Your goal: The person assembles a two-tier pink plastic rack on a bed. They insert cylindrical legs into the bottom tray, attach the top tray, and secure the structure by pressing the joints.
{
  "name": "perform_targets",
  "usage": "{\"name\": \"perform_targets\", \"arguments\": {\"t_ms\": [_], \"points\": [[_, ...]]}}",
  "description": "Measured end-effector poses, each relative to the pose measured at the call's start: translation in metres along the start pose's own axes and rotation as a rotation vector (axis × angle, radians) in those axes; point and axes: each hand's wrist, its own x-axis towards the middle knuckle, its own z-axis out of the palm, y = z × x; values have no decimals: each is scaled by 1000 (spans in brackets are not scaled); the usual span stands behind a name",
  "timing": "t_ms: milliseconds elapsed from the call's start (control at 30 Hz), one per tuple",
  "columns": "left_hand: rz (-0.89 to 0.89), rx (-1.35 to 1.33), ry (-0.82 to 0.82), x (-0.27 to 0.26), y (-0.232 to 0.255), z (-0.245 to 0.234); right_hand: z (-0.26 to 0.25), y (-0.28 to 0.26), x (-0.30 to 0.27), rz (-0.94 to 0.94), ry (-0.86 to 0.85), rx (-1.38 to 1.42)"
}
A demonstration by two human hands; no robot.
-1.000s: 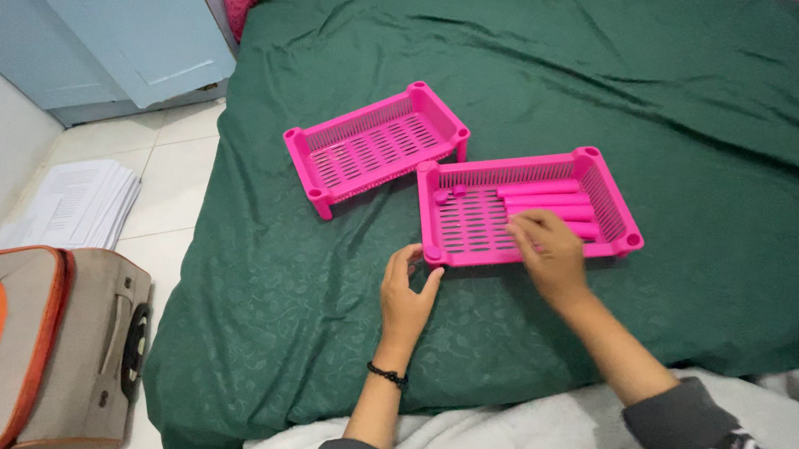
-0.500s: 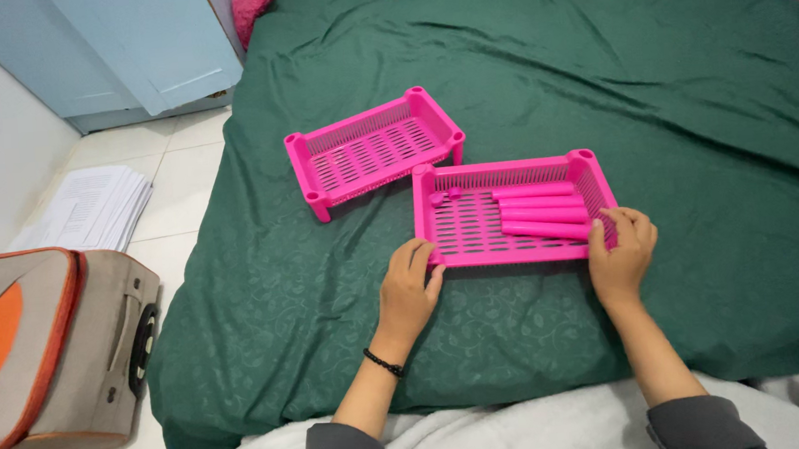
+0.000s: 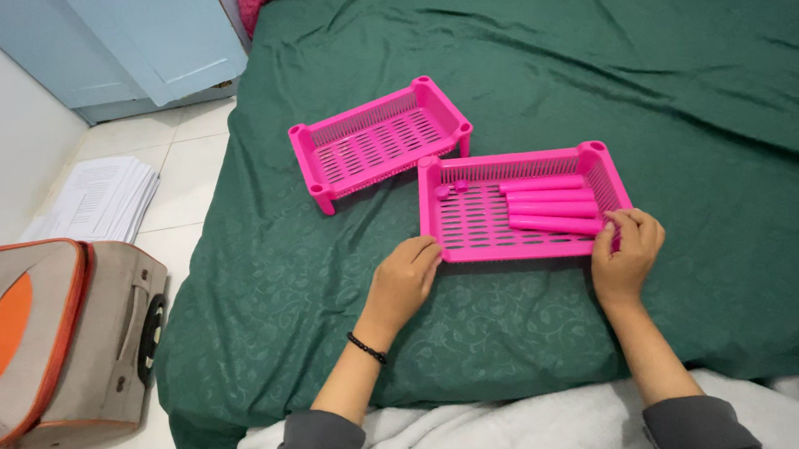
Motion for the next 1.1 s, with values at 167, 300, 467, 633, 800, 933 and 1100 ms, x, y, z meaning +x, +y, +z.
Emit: {"name": "perform_targets", "arguments": {"t_ms": [167,300,467,633,800,933,1100], "points": [[-30,-32,-45,9,-4,-6,0,0,1,-5,15,3],[-34,-31,-97,12,-7,-7,1,1,-1,8,17,9],[-117,-72,-116,11,-8,-3,1,1,-3,20,11,-2],[-183,-138,-23,7,-7,2,0,-1,-2,2,34,14],[-315,-172,70,1,-1,12,-1,-2,-2,8,18,-4],[-236,-71,48,1,2,12,0,-1,-1,-1,32,2],[-255,4,2,7,11,9,3,7,-4,108,115,114]]}}
